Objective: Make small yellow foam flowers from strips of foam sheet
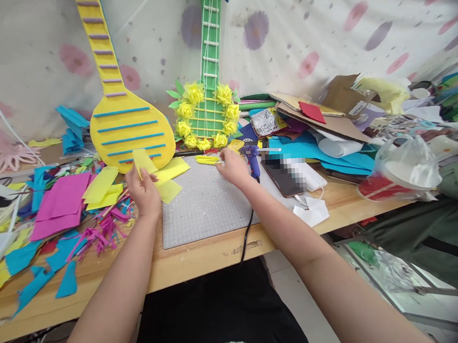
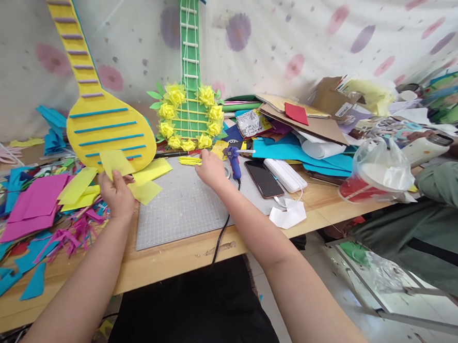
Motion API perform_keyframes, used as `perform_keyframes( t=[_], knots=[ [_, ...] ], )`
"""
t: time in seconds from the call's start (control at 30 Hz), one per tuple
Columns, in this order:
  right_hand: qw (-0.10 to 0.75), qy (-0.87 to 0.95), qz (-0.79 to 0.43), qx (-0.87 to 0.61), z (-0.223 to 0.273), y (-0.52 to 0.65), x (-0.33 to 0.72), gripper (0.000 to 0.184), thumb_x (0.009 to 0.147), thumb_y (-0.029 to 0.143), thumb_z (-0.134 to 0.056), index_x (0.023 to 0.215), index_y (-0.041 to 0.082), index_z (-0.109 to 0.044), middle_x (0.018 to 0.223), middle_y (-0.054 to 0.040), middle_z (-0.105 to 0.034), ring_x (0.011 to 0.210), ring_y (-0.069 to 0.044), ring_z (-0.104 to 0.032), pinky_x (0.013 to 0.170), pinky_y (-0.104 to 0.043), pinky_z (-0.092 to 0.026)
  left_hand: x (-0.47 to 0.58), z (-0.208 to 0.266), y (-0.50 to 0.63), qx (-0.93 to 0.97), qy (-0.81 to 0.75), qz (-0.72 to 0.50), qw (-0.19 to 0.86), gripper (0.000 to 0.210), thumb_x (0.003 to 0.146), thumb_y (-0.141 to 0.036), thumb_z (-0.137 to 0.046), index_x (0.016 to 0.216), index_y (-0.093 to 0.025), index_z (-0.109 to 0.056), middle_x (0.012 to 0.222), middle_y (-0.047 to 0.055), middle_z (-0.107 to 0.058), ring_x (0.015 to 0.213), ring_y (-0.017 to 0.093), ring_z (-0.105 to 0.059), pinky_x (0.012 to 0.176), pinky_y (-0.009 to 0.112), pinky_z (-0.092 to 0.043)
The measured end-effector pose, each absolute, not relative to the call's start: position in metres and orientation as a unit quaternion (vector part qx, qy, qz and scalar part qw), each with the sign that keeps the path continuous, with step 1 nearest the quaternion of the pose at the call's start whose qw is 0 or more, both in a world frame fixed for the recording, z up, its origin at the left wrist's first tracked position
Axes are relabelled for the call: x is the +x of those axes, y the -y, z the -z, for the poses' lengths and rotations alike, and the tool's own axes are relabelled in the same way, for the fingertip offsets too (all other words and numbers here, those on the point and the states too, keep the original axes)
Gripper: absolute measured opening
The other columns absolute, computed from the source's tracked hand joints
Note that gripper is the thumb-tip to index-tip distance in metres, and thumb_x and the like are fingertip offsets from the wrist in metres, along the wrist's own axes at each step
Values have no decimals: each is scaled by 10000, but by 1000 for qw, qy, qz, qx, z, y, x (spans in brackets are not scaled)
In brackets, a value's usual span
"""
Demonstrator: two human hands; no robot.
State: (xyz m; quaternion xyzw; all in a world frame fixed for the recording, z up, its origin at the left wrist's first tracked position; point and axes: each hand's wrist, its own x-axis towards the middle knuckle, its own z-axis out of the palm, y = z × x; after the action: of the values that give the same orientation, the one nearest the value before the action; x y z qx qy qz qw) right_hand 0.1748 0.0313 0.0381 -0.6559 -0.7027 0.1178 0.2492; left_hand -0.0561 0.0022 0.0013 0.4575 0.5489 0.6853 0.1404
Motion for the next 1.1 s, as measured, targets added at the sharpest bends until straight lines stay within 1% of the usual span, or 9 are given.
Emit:
perform_keyframes(
  t=[0.17,0.27,0.4,0.5,0.6,0.7,0.8,0.9,1.1],
  knots=[
    [384,621,-468,-498,-27,-31,145,535,695,334,-678,1143,193,-423,1204,-113,-533,1071,-176,-541,894,-324,-463,-8,-6,4,344,-466,-684,444,382,802,-529,-500,827,-150,-545,612,5,-603,553,111,-617,589,251,-533],
    [404,519,-624,-422,-16,-34,136,555,675,276,-698,1136,205,-398,1044,-61,-595,908,-136,-603,839,-310,-493,2,-7,8,331,-452,-650,514,343,788,-487,-552,792,-145,-526,584,-4,-597,550,120,-630,614,271,-546],
    [436,442,-652,-436,-9,-39,138,398,691,147,-652,1015,199,-427,770,34,-584,638,-81,-583,715,-261,-514,-2,0,10,362,-481,-587,541,309,786,-439,-567,778,-136,-512,615,-1,-585,556,120,-624,609,285,-550],
    [431,457,-619,-472,-9,-41,146,348,699,89,-609,973,197,-423,693,64,-555,586,-71,-571,664,-245,-513,-9,8,7,430,-524,-541,498,280,811,-419,-514,809,-139,-514,670,20,-592,618,142,-629,619,309,-552],
    [402,514,-563,-507,-8,-41,155,352,701,67,-584,981,197,-415,642,88,-526,537,-65,-548,650,-253,-516,-18,13,6,551,-576,-488,355,256,811,-334,-485,980,-155,-558,888,83,-638,843,193,-633,777,373,-537],
    [368,550,-538,-522,-8,-37,163,356,708,64,-577,996,193,-411,647,87,-523,536,-63,-546,642,-247,-517,-28,11,9,648,-614,-426,142,501,653,-108,-550,1146,-191,-530,1206,116,-543,1179,252,-480,1024,434,-386],
    [362,541,-554,-519,-8,-31,168,334,717,83,-592,981,189,-418,666,78,-523,541,-59,-549,626,-228,-511,-34,6,15,719,-585,-372,51,665,576,-23,-520,1214,-207,-488,1331,103,-445,1285,258,-358,1098,438,-280],
    [373,505,-586,-513,-7,-30,170,308,720,96,-599,961,184,-429,682,68,-520,562,-58,-555,636,-223,-513,-34,1,20,779,-528,-336,52,645,612,-57,-536,1238,-199,-467,1317,91,-474,1253,243,-387,1081,418,-300],
    [356,596,-504,-514,-6,-29,179,373,725,175,-591,1064,178,-435,908,-26,-583,747,-107,-597,728,-295,-520,-27,1,20,753,-563,-328,90,376,766,-180,-543,1142,-206,-541,889,41,-671,993,224,-572,940,391,-405]
  ],
)
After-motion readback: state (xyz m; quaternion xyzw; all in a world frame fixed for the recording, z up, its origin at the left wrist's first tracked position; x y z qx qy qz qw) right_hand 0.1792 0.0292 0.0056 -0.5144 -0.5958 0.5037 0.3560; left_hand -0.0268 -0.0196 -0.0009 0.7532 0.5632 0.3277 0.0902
